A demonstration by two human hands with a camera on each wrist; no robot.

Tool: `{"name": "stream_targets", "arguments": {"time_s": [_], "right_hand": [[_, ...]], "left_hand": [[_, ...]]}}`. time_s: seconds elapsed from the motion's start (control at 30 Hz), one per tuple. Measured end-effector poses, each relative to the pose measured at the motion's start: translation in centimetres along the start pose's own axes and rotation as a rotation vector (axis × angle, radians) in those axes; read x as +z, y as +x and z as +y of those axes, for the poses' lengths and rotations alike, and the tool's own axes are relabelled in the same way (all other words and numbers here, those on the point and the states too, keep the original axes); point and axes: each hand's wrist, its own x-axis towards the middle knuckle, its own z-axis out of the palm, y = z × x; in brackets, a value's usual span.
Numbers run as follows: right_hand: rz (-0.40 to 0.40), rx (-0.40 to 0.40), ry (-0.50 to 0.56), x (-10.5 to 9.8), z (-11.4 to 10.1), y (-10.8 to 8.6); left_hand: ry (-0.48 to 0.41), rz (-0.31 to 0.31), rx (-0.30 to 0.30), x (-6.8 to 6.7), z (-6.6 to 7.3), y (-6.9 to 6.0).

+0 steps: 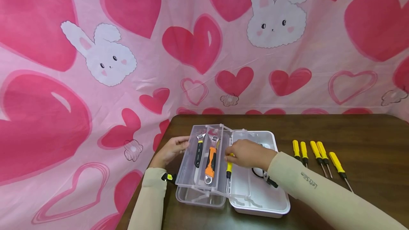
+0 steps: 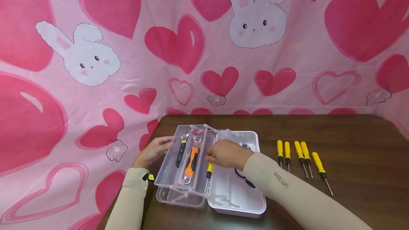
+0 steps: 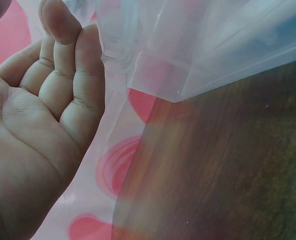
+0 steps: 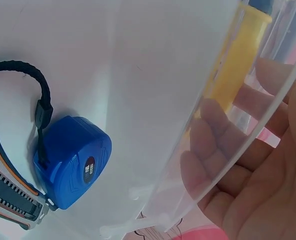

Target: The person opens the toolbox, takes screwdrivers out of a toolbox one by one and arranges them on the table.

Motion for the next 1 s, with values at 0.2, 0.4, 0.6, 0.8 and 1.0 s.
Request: {"name": "stream_targets", "arguments": {"time_s": [0.2, 0.4, 0.6, 0.8, 1.0], "right_hand": [[0.011, 0.074, -0.054, 0.19, -0.21, -0.04], [0.061, 0.145, -0.047, 0.33, -0.36, -0.1], [0.166, 0.151, -0.03, 0.31, -0.26, -0.14], [0.206, 0.165, 0.005, 0.33, -0.15, -0.09], [0.207, 0.152, 0.002, 0.32, -0.22, -0.2]], "left_hand": [[0.012, 0.016, -0.011, 0.06, 0.09, 0.1], [0.029, 0.018, -0.019, 0.08, 0.23, 0.05], [0.03, 0.015, -0.023, -0.04, 0.23, -0.06], [0.027, 0.011, -0.023, 0.05, 0.25, -0.15], [0.033, 0.01, -0.021, 0.06, 0.29, -0.2]]}}
